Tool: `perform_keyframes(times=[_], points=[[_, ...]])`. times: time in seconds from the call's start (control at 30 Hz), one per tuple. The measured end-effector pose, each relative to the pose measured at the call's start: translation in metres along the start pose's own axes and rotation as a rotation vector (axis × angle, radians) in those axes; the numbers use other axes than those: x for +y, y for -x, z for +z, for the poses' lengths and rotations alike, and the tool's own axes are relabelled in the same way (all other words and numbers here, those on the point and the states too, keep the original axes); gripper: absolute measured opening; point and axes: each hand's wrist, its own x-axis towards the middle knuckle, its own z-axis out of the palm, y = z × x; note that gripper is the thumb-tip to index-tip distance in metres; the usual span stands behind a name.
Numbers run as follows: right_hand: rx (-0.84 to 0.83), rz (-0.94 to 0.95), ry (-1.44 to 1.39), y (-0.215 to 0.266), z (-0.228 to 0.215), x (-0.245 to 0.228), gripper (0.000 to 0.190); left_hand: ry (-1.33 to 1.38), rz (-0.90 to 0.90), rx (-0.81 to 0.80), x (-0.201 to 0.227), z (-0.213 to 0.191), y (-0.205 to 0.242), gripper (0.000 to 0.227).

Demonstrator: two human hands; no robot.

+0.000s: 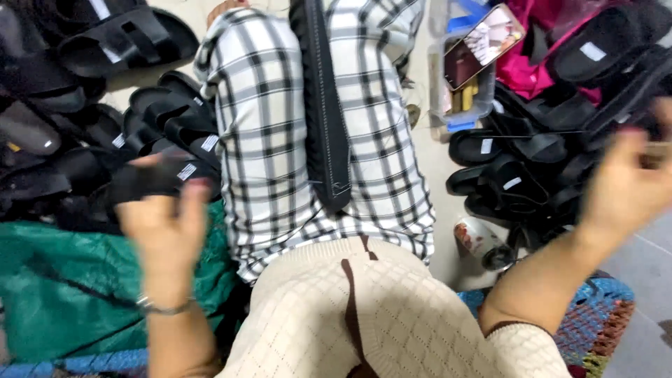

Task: The person hand-stitches the sole of a black sandal while sitting on the floor surrounded by other shoes.

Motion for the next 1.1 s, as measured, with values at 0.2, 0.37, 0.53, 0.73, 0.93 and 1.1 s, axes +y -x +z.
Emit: perform_keyframes(times=[0.2,0.37,0.53,0.73,0.93,1.1], points=[[-0.983,-0.128,-1.175,-0.044,-0.023,-0.200,0.054,0.332,0.106,-0.375,0.047,0.043,0.000,0.053],[-1.039,-0.158,-1.348,-0.033,-0.002,-0.203,0.006,0.996,-0.241,-0.949,0.034,0.032,0.010,0.020],[-1.077,0.448,-2.297,-0.026,0.023,-0.227,0.015,1.000,0.140,-0.347,0.068,0.038,-0.009,0.027],[-0.746,0.483,-1.685,-0.030,0.030,-0.242,0.010,0.550,0.214,-0.371,0.048,0.068,0.046,0.046],[-0.841,0.504,-1.548,-0.032,0.036,-0.221,0.008,1.117,-0.093,-0.817,0.018,0.045,0.044,0.024],[-0.800,-0.203,-0.758,-0.062,0.004,-0.167,0.044,0.270,-0.557,-0.482,-0.129,0.066,0.050,0.031]])
